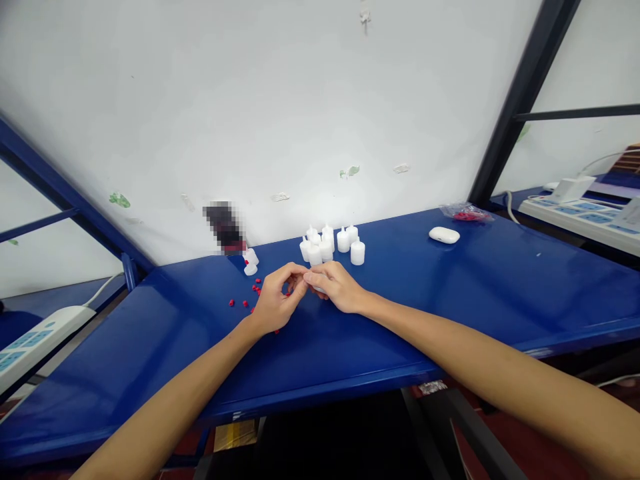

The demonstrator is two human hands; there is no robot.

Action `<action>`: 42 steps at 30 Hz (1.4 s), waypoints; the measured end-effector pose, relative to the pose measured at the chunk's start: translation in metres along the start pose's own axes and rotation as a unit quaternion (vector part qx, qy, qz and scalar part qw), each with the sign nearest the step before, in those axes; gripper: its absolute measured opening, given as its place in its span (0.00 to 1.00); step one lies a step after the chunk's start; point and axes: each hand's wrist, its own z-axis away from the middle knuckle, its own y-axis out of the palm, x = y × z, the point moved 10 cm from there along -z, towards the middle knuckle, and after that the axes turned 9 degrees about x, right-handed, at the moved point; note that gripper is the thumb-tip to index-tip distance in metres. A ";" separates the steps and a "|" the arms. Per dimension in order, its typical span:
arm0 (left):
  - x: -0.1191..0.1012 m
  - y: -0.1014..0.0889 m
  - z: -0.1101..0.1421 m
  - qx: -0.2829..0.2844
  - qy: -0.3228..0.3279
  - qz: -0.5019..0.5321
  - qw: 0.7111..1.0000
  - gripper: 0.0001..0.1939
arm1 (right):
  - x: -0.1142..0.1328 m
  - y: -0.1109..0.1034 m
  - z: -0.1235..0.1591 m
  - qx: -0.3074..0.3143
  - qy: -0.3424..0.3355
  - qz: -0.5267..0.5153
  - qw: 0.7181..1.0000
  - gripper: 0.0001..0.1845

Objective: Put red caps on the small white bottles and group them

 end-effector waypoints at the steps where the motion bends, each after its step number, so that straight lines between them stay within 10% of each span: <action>1: -0.001 0.001 0.000 0.001 0.004 -0.006 1.000 0.08 | -0.001 0.001 0.000 0.004 0.005 0.003 1.000 0.24; 27: 0.000 0.009 -0.001 0.044 0.020 -0.043 0.998 0.10 | 0.004 0.002 -0.003 0.003 -0.017 0.042 0.999 0.24; 35: 0.041 -0.089 0.012 -0.170 -0.074 -0.161 0.969 0.09 | -0.008 -0.012 -0.002 -0.038 0.042 0.061 0.997 0.21; 42: 0.095 -0.145 0.033 -0.135 -0.171 -0.361 0.907 0.10 | 0.005 0.003 -0.002 0.041 0.015 0.109 0.993 0.18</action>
